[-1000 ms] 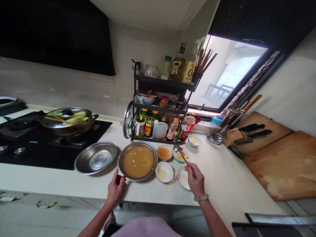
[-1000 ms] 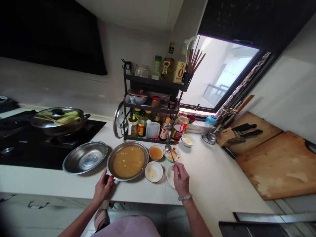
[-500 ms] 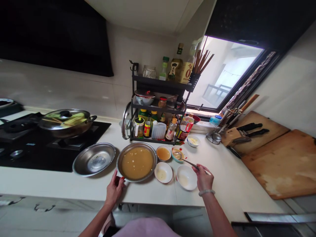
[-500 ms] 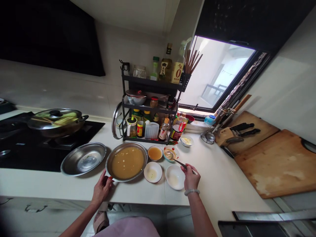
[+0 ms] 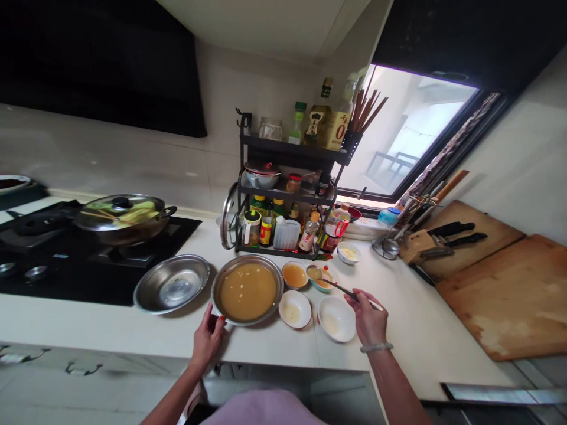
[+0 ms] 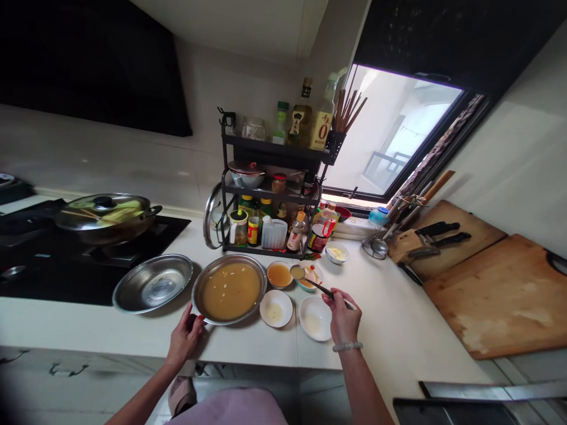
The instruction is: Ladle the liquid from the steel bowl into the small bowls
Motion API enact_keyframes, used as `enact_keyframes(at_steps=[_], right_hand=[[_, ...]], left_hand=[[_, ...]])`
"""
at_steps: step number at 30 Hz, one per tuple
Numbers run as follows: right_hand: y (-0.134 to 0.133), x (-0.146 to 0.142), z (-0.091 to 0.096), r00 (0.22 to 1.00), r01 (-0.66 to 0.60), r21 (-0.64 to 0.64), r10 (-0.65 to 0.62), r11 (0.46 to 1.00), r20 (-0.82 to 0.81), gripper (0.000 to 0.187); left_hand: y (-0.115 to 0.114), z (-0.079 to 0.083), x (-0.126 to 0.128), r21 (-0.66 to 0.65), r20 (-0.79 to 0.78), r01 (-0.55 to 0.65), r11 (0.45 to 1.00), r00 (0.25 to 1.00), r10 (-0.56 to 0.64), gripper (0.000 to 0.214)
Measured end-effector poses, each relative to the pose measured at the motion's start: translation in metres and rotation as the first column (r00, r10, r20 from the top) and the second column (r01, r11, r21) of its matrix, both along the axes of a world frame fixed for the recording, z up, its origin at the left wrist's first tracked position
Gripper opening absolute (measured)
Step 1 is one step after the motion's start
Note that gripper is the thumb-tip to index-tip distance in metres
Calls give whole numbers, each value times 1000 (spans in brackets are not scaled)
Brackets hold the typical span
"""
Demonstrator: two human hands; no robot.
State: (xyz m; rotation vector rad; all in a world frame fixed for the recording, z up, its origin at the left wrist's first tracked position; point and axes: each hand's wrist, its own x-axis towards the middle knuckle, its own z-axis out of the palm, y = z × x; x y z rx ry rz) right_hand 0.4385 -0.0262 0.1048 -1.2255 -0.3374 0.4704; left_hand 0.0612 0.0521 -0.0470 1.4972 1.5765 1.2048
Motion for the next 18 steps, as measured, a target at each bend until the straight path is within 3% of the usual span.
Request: enact_keyframes(at_steps=[7, 11, 14, 16, 18], right_hand=[[8, -46, 10, 980, -196, 1, 196, 981, 42, 29], [5, -76, 3, 890, -334, -115, 353, 936, 289, 25], [-5, -91, 0, 657, -430, -169, 436, 887, 615, 19], [-11, -95, 1, 444, -481, -172, 408, 860, 797, 19], [-15, -91, 1, 298, -488, -167, 343, 857, 891, 22]], left_hand=[[1, -4, -2, -14, 17, 2, 1000, 1000, -2, 74], [1, -5, -2, -19, 45, 2, 1000, 999, -1, 76], [1, -5, -1, -17, 67, 3, 1000, 998, -2, 75], [1, -5, -1, -15, 74, 6, 1000, 997, -5, 75], [1, -5, -1, -23, 81, 9, 1000, 997, -7, 76]])
